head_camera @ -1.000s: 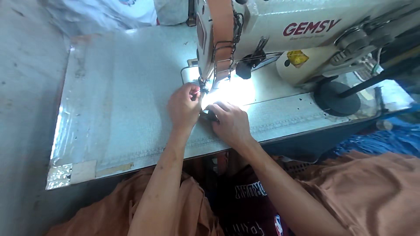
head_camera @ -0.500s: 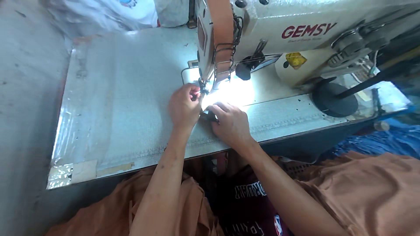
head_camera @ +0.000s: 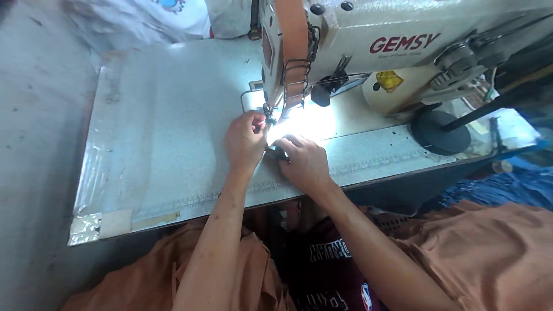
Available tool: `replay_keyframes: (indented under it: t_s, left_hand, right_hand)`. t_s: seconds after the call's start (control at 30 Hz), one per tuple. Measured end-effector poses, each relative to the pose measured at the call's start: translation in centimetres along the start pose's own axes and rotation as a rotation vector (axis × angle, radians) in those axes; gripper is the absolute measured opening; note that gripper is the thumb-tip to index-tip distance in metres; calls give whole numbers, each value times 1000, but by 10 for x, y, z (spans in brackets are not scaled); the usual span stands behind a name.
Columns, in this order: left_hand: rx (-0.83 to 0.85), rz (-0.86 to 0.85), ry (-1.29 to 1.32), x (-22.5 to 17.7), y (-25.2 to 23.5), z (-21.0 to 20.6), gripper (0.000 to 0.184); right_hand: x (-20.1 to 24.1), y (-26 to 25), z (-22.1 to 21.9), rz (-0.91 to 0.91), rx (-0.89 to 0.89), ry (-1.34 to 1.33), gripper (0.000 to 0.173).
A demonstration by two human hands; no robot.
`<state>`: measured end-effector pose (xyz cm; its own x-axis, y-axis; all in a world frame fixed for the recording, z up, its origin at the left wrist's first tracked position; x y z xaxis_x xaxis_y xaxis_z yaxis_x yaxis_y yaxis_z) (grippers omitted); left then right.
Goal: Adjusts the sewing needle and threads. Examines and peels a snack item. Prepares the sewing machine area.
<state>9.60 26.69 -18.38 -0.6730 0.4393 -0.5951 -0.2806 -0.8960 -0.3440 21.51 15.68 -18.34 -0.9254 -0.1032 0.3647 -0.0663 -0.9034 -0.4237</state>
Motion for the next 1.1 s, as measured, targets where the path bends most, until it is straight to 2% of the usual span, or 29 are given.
replay_keyframes:
  t_s: [0.67,0.83,0.93,1.03,1.1]
  left_hand:
    - [4,-13,13,3,0,-1,13]
    - [-4,-10,6,1,1,0,14]
    - [-9,-7,3,1,1,-1,13]
    - [-17,-9,-2,2,1,-2,14]
    - [-19,-13,1,3,1,-3,13]
  right_hand:
    - [0,0,-1,-10,5,44,17]
    - [-3,2,2,-18,-4,-39,17]
    - [-6,10,10,-78,-21,-85,24]
    - [-8,24,15,-146,-71,-40,19]
    - [-7,29,15,-125,-72,-15,21]
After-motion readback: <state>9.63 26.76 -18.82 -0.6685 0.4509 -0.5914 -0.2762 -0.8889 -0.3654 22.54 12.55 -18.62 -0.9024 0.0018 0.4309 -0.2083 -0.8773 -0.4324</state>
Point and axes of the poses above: each hand's wrist, its own y-axis away from the middle knuckle, its own z-axis out of the back of the hand, x = y × z, the point moved 1 cm from there along -y, towards the middle knuckle, and after that the axes turned 4 degrees about -y, right-handed, at the moved point
